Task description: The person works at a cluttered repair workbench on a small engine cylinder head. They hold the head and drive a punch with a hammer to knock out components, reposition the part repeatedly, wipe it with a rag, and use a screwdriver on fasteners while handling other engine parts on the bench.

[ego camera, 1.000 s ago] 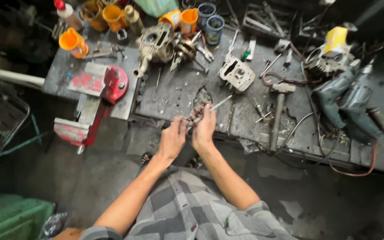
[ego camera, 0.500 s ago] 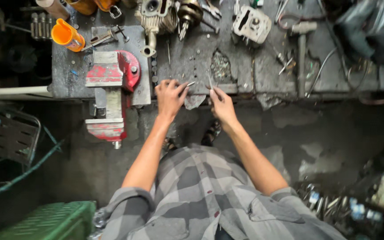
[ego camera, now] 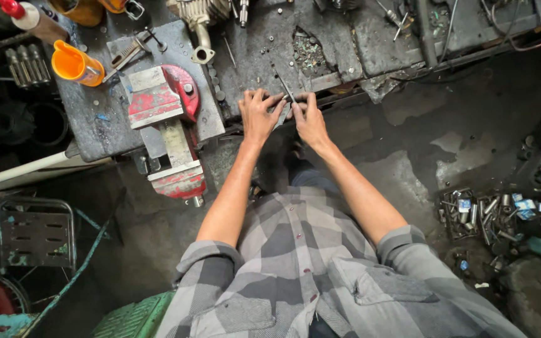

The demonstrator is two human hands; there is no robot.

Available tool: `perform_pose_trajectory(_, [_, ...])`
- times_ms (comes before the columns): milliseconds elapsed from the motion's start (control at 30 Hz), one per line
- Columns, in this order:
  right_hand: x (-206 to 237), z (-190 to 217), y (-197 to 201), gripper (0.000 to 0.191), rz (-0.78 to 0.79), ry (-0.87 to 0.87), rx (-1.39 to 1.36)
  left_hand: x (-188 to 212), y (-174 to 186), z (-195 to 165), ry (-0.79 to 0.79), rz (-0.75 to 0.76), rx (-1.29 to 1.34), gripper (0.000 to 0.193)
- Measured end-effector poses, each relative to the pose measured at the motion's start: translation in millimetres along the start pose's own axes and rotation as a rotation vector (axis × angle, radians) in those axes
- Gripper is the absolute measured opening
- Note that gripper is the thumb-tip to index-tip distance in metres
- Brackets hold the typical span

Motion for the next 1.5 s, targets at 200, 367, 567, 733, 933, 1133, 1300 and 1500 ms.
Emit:
perform_pose_trajectory(200, [-4, 1, -4, 0.020, -0.024, -0.006, 0.128, 3, -5, 6, 0.035, 0.004, 0.032, 0.018])
perform_pose_trajectory(367, [-6, 9, 1, 0.017, -0.083, 0.158, 0.139, 4, -10, 11, 0.036, 0.002, 0.039, 0.018])
perform_pose_trajectory(567, [-12, 5, 12, 0.015, -0.111, 0.191, 0.068, 4, -17, 19, 0.072, 0.037, 0.061, 0.018])
perform_pose_trajectory(733, [-15, 0, 12, 0.015, -0.050, 0.284, 0.163, 4, -21, 21, 0.075, 0.044, 0.044, 0.018])
perform_pose_trajectory(933, [-20, -10, 8, 0.014, -0.019, 0.234, 0.130, 4, -24, 21, 0.074, 0.042, 0.020, 0.018])
perform_pose_trajectory(1133, [-25, -15, 24, 0.019, -0.175, 0.119, -0.061, 6, -26, 24, 0.095, 0.051, 0.034, 0.019])
perform_pose_trajectory(1300, [-19, -9, 22, 0.023, -0.117, 0.246, 0.037, 6, -26, 25, 0.084, 0.023, 0.039, 0.019])
perform_pose_trajectory(1500, [-14, -14, 37, 0.021, -0.407, 0.328, -0.170, 6, -29, 32, 0.140, 0.072, 0.080, 0.019])
Point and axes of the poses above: each hand's wrist, its own x-axis away from the middle knuckle, its own y-axis out of the back of the hand, z = x × y, the point moved 6 cm from there along -x, towards the middle knuckle, and after that the axes turned 4 degrees about -z, right-handed, at the moved point
